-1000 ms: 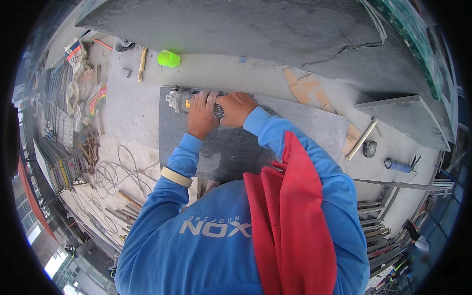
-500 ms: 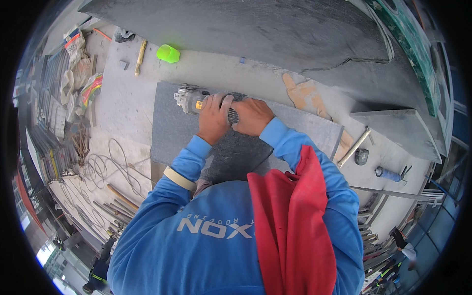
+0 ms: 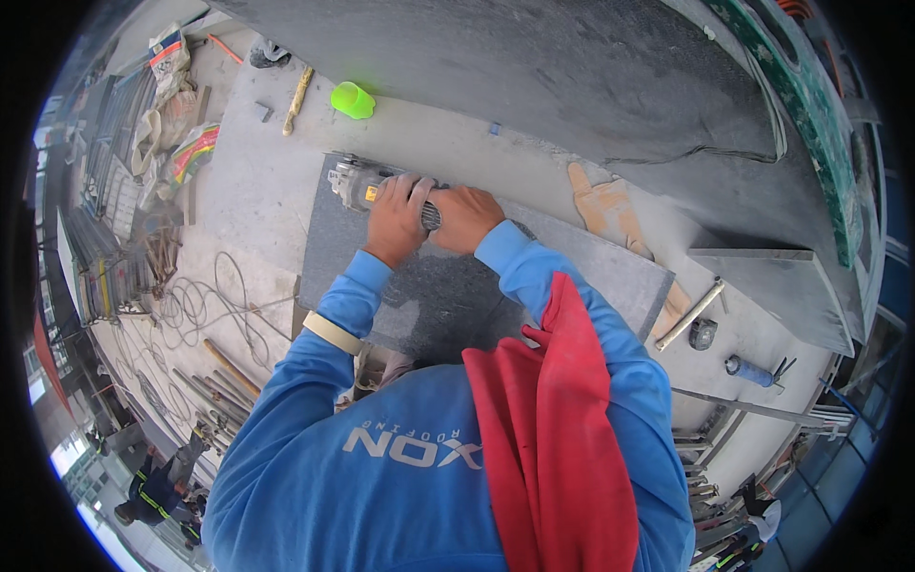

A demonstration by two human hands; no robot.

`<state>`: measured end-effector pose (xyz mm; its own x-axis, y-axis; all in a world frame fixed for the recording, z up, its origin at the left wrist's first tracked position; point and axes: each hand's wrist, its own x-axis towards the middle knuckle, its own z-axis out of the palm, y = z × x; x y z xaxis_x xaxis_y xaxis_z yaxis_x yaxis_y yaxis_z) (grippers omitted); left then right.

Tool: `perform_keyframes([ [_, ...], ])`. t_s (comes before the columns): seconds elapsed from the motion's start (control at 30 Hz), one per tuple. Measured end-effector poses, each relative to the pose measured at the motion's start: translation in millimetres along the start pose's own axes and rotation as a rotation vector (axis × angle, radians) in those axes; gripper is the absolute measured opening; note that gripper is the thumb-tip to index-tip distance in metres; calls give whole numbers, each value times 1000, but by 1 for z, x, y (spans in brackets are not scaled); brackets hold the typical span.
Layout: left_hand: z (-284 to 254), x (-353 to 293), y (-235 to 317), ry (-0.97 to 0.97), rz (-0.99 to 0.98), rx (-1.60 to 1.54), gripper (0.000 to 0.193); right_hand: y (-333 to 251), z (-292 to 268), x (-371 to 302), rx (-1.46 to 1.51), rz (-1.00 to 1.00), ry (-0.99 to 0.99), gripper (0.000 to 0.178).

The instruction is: The person uses an angle grinder to cut a dark stone slab on a rooftop construction site. The person holds the tool with both hands and guides it along the slab surface, generating dust. Other workers are visible nearby.

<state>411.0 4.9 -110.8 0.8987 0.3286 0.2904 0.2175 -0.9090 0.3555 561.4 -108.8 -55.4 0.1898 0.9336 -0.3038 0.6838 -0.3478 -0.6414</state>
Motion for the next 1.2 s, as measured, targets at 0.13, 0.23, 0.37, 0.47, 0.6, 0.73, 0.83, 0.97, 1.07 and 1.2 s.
perform_keyframes([
  [0.13,-5,0,-9,-22,-26,17,59,-5,6,11,-14,0,-6,37],
  [0.23,-5,1,-2,13,8,-1,61,-5,2,2,-31,2,0,37],
  [0.37,0,2,31,18,26,-13,62,2,-17,-30,-31,57,-46,37],
  [0.47,7,5,57,22,43,-34,61,10,-27,-59,-61,37,7,36],
  [0.6,12,5,72,29,36,-64,59,18,-28,-70,-53,65,1,35],
  [0.73,13,4,61,53,44,-70,58,21,-21,-59,-40,29,9,34],
  [0.83,11,2,47,43,43,-44,57,17,-13,-47,-30,26,19,33],
  [0.97,9,2,29,54,49,-22,56,12,-6,-29,-30,26,-4,34],
  [1.07,7,1,15,48,46,-9,56,8,-1,-17,-18,3,11,37],
  [1.2,6,-2,0,12,26,1,58,6,5,-2,11,1,-3,40],
])
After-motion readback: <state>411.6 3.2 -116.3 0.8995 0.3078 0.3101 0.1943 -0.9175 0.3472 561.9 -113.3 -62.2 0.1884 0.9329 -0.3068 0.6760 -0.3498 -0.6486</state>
